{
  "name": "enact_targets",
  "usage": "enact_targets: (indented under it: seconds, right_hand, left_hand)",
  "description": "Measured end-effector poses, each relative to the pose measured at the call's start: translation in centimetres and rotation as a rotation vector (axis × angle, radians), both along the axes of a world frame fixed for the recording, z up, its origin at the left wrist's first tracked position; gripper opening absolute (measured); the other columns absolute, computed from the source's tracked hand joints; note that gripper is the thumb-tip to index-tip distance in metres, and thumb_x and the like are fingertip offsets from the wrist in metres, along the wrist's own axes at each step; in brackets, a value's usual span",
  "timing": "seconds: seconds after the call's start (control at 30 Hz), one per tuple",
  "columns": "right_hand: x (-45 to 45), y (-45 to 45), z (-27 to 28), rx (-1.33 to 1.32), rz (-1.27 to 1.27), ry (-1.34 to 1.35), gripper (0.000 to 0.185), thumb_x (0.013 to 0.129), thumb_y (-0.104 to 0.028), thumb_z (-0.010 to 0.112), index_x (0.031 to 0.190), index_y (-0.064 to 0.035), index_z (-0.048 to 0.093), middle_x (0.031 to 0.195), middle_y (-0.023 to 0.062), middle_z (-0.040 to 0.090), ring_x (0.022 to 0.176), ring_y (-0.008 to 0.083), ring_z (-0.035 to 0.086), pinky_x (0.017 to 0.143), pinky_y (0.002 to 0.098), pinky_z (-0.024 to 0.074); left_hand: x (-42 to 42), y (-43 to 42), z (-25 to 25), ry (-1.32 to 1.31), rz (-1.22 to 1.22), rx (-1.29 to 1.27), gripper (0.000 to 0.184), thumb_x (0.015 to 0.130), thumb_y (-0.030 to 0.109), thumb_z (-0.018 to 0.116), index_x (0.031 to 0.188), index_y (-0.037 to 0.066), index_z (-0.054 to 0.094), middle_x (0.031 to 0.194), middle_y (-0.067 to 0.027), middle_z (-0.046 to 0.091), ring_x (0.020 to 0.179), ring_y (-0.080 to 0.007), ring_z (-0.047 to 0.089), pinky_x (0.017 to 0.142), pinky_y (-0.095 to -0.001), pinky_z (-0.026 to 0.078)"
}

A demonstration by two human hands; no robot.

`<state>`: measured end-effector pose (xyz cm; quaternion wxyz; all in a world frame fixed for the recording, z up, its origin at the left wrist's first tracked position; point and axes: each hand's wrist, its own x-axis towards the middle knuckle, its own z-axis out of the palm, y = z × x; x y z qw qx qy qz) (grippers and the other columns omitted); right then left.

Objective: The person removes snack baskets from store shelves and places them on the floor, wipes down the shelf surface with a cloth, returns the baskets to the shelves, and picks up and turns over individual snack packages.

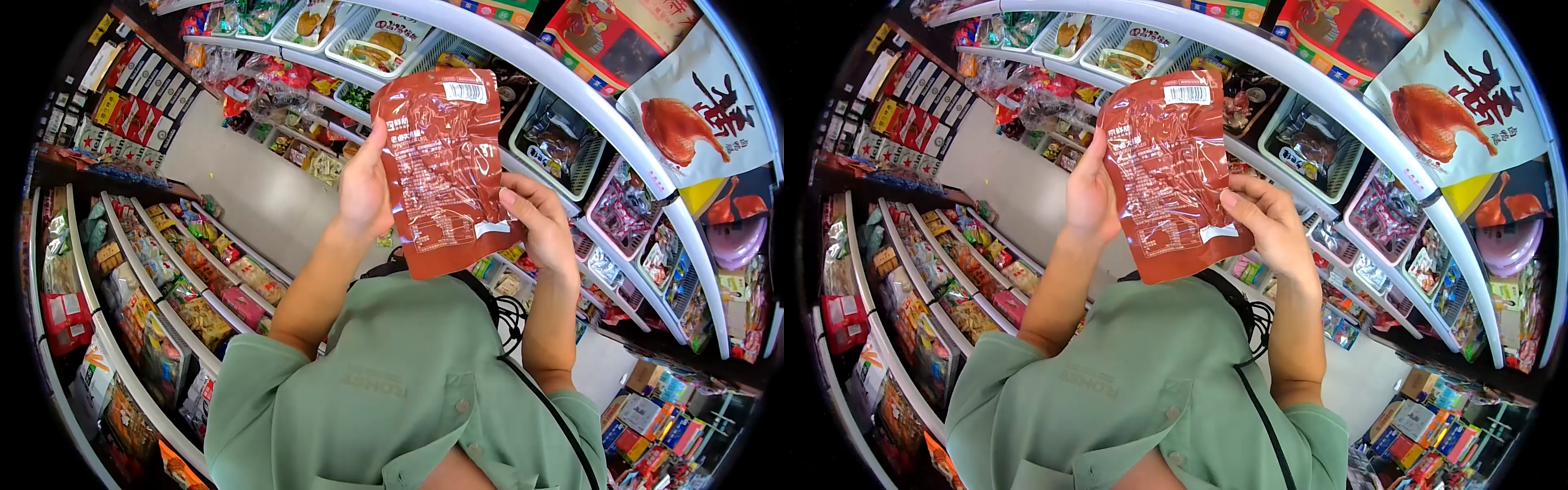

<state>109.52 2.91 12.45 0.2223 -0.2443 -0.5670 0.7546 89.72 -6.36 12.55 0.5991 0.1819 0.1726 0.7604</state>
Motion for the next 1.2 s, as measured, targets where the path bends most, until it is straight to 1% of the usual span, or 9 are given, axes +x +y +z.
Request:
enact_targets:
  seconds: [0.23,0.4,0.47,0.53,0.77,0.9,1.0,1.07,1.2]
  right_hand:
    - [0.1,-0.4,-1.7,-0.185,-0.053,0.06,0.03,0.087,-0.009,0.055,0.112,0.0074,0.054,0.1,0.0113,0.064,0.086,0.0143,0.062,0.078,0.0267,0.0495]
    - [0.0,-0.8,-1.1,-0.175,-0.022,0.06,0.032,0.088,-0.01,0.056,0.114,0.0071,0.053,0.099,0.0111,0.064,0.085,0.0137,0.062,0.077,0.0259,0.0491]
    - [-0.2,-0.8,-1.4,-0.156,-0.024,0.062,0.033,0.088,-0.01,0.057,0.115,0.0069,0.052,0.099,0.0108,0.065,0.084,0.0132,0.061,0.075,0.0254,0.0489]
    - [0.1,-0.4,-2.1,-0.063,0.016,0.018,0.031,0.088,-0.007,0.057,0.116,0.0051,0.052,0.099,0.0071,0.064,0.085,0.0085,0.059,0.074,0.0217,0.046]
    - [-0.1,-0.8,-0.9,-0.069,0.027,0.016,0.031,0.088,-0.006,0.057,0.117,0.0044,0.052,0.098,0.0061,0.065,0.084,0.0077,0.059,0.074,0.0207,0.0455]
    - [0.1,-0.4,-1.7,-0.059,0.047,0.002,0.031,0.088,-0.007,0.057,0.116,0.0045,0.052,0.099,0.0068,0.065,0.084,0.0078,0.06,0.075,0.0208,0.0464]
    - [-0.4,-0.7,-1.0,-0.111,0.009,0.075,0.037,0.085,-0.01,0.062,0.118,0.0057,0.052,0.094,0.0099,0.066,0.076,0.0099,0.06,0.067,0.0223,0.0478]
    - [-0.4,-0.6,-0.9,-0.129,0.033,0.053,0.032,0.087,-0.009,0.059,0.115,0.0042,0.054,0.094,0.007,0.067,0.08,0.0064,0.06,0.07,0.0198,0.0475]
    - [-0.2,-0.3,-1.9,-0.12,0.03,0.032,0.029,0.087,-0.011,0.06,0.112,0.0038,0.056,0.087,0.0043,0.066,0.075,0.0062,0.06,0.067,0.0192,0.0477]
  left_hand:
    - [-0.2,0.0,0.5,0.076,0.071,-0.105,0.047,0.099,0.035,0.024,0.128,0.001,0.04,0.125,-0.0133,0.051,0.112,-0.0249,0.053,0.096,-0.0408,0.042]
    - [-0.4,0.0,0.4,0.071,0.052,-0.101,0.049,0.098,0.038,0.025,0.128,0.002,0.039,0.125,-0.0133,0.051,0.111,-0.0249,0.053,0.095,-0.0407,0.043]
    - [-0.5,0.0,0.4,0.026,-0.056,-0.003,0.047,0.099,0.036,0.025,0.13,0.004,0.039,0.126,-0.0118,0.05,0.114,-0.0241,0.051,0.098,-0.0408,0.04]
    - [-0.4,-0.1,0.4,0.029,-0.003,-0.054,0.051,0.098,0.039,0.023,0.13,0.001,0.038,0.125,-0.0139,0.051,0.111,-0.0252,0.053,0.096,-0.0411,0.043]
    - [-0.5,-0.2,0.4,0.047,-0.026,0.043,0.05,0.099,0.038,0.023,0.132,0.002,0.035,0.126,-0.0136,0.05,0.113,-0.0245,0.052,0.096,-0.0406,0.042]
    - [-0.7,-0.1,0.3,0.069,0.032,-0.033,0.049,0.099,0.037,0.023,0.13,0.002,0.037,0.124,-0.0134,0.051,0.11,-0.0242,0.054,0.095,-0.0401,0.043]
    - [-1.0,0.3,0.0,0.016,-0.011,-0.045,0.049,0.099,0.037,0.023,0.128,0.002,0.041,0.122,-0.0135,0.053,0.108,-0.0244,0.055,0.093,-0.0403,0.044]
    - [-1.1,0.5,-0.5,-0.019,0.009,-0.072,0.048,0.099,0.037,0.024,0.127,0.002,0.041,0.122,-0.0139,0.053,0.107,-0.0247,0.056,0.092,-0.0407,0.045]
    - [-1.3,0.7,-1.2,-0.037,0.027,-0.131,0.047,0.098,0.036,0.025,0.126,0.002,0.043,0.119,-0.0145,0.055,0.105,-0.0257,0.057,0.091,-0.041,0.046]
